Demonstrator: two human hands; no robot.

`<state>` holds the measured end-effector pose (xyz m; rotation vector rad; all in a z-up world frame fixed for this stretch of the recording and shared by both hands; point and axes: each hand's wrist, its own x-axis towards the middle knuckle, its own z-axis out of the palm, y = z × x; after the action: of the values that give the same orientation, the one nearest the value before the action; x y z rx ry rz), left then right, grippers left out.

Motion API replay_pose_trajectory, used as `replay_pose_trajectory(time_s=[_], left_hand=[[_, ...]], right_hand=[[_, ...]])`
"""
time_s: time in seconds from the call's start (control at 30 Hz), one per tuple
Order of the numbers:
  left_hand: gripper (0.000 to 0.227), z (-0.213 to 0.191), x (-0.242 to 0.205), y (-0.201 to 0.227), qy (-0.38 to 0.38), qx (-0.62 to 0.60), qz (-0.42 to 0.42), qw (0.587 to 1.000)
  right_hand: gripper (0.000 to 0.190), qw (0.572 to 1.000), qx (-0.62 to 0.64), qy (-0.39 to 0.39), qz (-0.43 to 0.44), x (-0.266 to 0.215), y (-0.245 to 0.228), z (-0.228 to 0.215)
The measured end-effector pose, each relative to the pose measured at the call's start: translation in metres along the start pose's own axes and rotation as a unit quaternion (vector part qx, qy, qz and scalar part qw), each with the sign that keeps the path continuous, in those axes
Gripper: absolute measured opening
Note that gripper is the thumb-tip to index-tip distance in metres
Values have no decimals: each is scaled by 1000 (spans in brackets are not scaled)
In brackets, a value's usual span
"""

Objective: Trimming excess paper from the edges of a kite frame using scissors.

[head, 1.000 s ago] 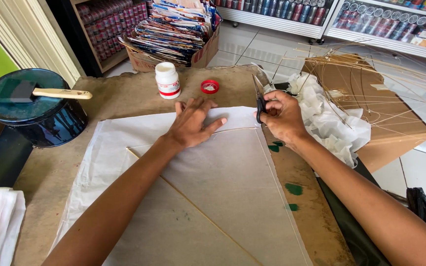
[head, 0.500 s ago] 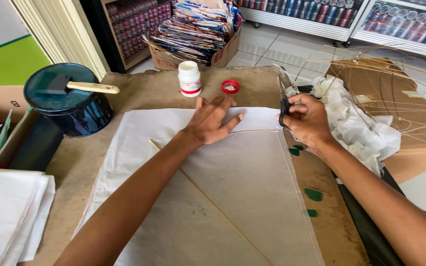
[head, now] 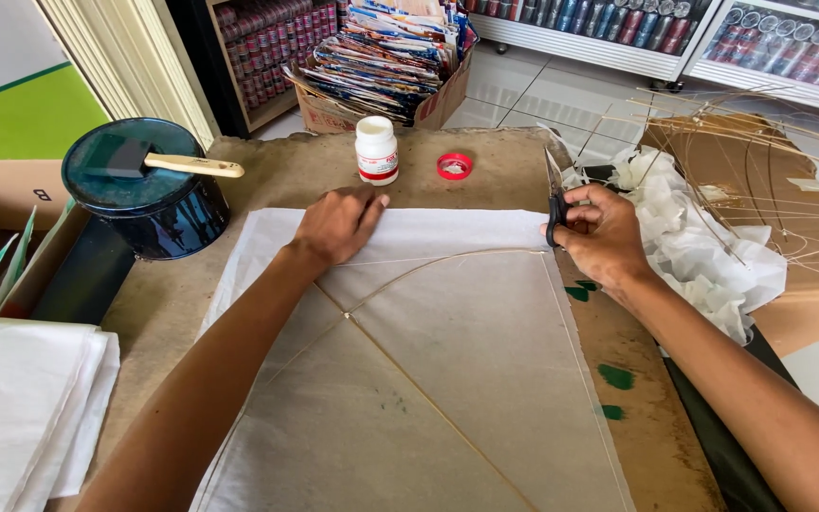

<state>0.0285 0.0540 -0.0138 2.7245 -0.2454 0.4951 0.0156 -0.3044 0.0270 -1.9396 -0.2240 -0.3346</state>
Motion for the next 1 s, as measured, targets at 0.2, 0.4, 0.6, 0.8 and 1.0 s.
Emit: replay_pose_trajectory(time_s=[0.2,0.4,0.6,0.8,1.0], left_hand=[[38,-16,2,6,12,-55,63,996],[34,-7,17,-6,44,-56,162,984],[30,-4,20,-7,9,-65,125,990],[24,6,25,-11,-2,-29,82,996],[16,9,26,-9,16,-52,78,995]], right_hand=[[42,999,20,-7,28,-2,-5,2],[41,999,18,-11,34,-1,-4,-1],[41,1000,-4,-17,20,-1,-12,-5],[42,1000,3,-14,14,1,-4,-4],[42,1000,2,-8,4,1,-3,-2]])
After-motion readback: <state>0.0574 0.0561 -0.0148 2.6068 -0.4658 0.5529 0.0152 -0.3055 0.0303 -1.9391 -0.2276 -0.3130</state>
